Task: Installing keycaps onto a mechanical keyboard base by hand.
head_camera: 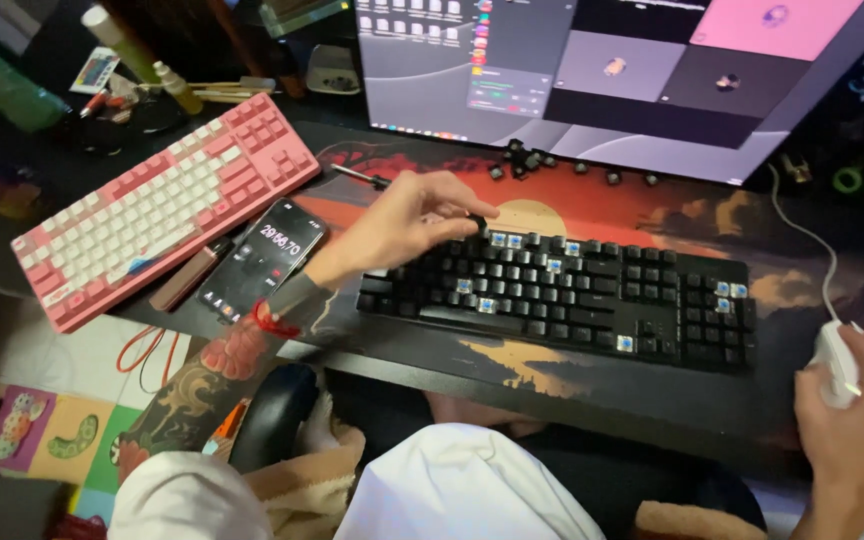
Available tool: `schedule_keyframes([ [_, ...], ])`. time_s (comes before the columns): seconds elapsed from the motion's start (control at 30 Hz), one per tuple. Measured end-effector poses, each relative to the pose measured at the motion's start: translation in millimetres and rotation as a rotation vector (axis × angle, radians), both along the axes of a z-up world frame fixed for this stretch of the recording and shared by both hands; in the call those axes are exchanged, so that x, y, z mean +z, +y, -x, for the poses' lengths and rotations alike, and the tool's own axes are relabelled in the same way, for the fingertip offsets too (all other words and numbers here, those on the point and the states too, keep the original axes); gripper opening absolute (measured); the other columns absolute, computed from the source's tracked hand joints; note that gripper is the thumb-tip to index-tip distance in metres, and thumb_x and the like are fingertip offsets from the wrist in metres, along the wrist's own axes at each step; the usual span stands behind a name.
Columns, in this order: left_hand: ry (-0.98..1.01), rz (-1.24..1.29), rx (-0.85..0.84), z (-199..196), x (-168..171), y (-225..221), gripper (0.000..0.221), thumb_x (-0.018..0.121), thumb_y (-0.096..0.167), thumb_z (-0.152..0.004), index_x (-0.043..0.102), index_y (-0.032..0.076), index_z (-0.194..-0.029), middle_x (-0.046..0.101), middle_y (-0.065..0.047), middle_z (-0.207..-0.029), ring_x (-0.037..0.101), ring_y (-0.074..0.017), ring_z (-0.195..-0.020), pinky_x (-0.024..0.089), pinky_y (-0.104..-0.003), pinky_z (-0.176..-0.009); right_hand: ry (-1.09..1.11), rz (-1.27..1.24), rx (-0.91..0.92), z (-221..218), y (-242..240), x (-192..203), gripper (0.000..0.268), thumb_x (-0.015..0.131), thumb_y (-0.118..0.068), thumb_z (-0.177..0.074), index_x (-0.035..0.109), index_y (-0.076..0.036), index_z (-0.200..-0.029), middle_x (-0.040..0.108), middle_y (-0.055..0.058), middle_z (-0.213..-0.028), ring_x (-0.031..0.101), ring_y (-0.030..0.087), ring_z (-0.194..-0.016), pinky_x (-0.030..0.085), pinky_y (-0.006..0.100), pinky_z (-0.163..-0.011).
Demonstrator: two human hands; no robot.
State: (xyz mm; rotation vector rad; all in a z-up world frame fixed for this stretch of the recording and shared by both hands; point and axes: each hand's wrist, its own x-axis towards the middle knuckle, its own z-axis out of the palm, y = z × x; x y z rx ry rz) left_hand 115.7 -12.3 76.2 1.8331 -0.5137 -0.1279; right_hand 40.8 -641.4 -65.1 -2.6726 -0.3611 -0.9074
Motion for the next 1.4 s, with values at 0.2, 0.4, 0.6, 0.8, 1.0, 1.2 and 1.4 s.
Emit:
schedule_keyframes([
  [0.2, -0.18, -0.118, -0.104, -20, -13, -90, 0.024, 0.092, 0.021, -0.108, 0.091, 0.016, -0.132, 0.093, -0.002, -0.123, 0.084, -0.0159, -0.103, 0.064, -0.031, -0.094, 0.044, 0.008, -0.05, 1, 15, 23, 0.064, 0.084, 0.012, -0.102, 0.084, 0.012, -0.166, 0.074, 0.036, -0.16, 0.07, 0.054, -0.144, 0.057, 0.062, -0.129],
  [0.4, -0.179, -0.167, -0.222, -89, -61, -249, 0.018, 0.099, 0.028, -0.098, 0.098, 0.021, -0.114, 0.097, -0.001, -0.112, 0.089, -0.0172, -0.099, 0.064, -0.035, -0.088, 0.054, -0.048, -0.091, 2, 34, 45, 0.059, 0.082, 0.007, -0.099, 0.082, 0.004, -0.158, 0.071, 0.028, -0.154, 0.069, 0.049, -0.137, 0.056, 0.058, -0.124],
  [0.6, 0.005, -0.372, -0.203, -134, -101, -332, 0.018, 0.103, 0.043, -0.089, 0.097, 0.04, -0.105, 0.097, 0.008, -0.108, 0.092, -0.0226, -0.113, 0.069, -0.041, -0.101, 0.034, -0.042, -0.146, 0, 36, 44, 0.056, 0.084, 0.0, -0.099, 0.083, -0.005, -0.155, 0.073, 0.023, -0.151, 0.074, 0.048, -0.134, 0.06, 0.06, -0.115],
  [0.8, 0.127, -0.505, -0.245, -128, -50, -325, 0.013, 0.106, 0.038, -0.088, 0.098, 0.037, -0.099, 0.097, 0.009, -0.105, 0.091, -0.0223, -0.119, 0.067, -0.05, -0.11, 0.075, -0.023, -0.171, 4, 38, 51, 0.053, 0.083, -0.004, -0.103, 0.083, -0.007, -0.156, 0.072, 0.023, -0.153, 0.073, 0.048, -0.134, 0.062, 0.062, -0.109],
  [1.0, 0.112, -0.567, -0.21, -122, -46, -336, 0.012, 0.104, 0.027, -0.085, 0.093, 0.029, -0.091, 0.096, 0.011, -0.102, 0.088, -0.0196, -0.112, 0.059, -0.058, -0.101, 0.115, -0.054, -0.133, 8, 39, 55, 0.053, 0.078, 0.001, -0.107, 0.08, -0.002, -0.16, 0.07, 0.025, -0.161, 0.068, 0.048, -0.143, 0.059, 0.061, -0.118],
  [1.2, 0.184, -0.616, -0.225, -127, -33, -339, 0.017, 0.108, 0.03, -0.078, 0.096, 0.028, -0.089, 0.096, 0.002, -0.099, 0.089, -0.0197, -0.105, 0.064, -0.047, -0.099, 0.084, -0.024, -0.143, 6, 36, 45, 0.057, 0.081, 0.002, -0.106, 0.084, -0.003, -0.162, 0.073, 0.025, -0.163, 0.071, 0.05, -0.145, 0.06, 0.062, -0.121],
  [1.4, 0.173, -0.428, -0.338, -134, -49, -337, 0.01, 0.106, 0.017, -0.085, 0.099, 0.013, -0.092, 0.098, -0.002, -0.094, 0.09, -0.0149, -0.092, 0.071, -0.03, -0.084, 0.128, -0.013, -0.21, 6, 32, 37, 0.056, 0.082, -0.002, -0.109, 0.085, -0.007, -0.165, 0.073, 0.022, -0.165, 0.07, 0.047, -0.149, 0.065, 0.064, -0.111],
])
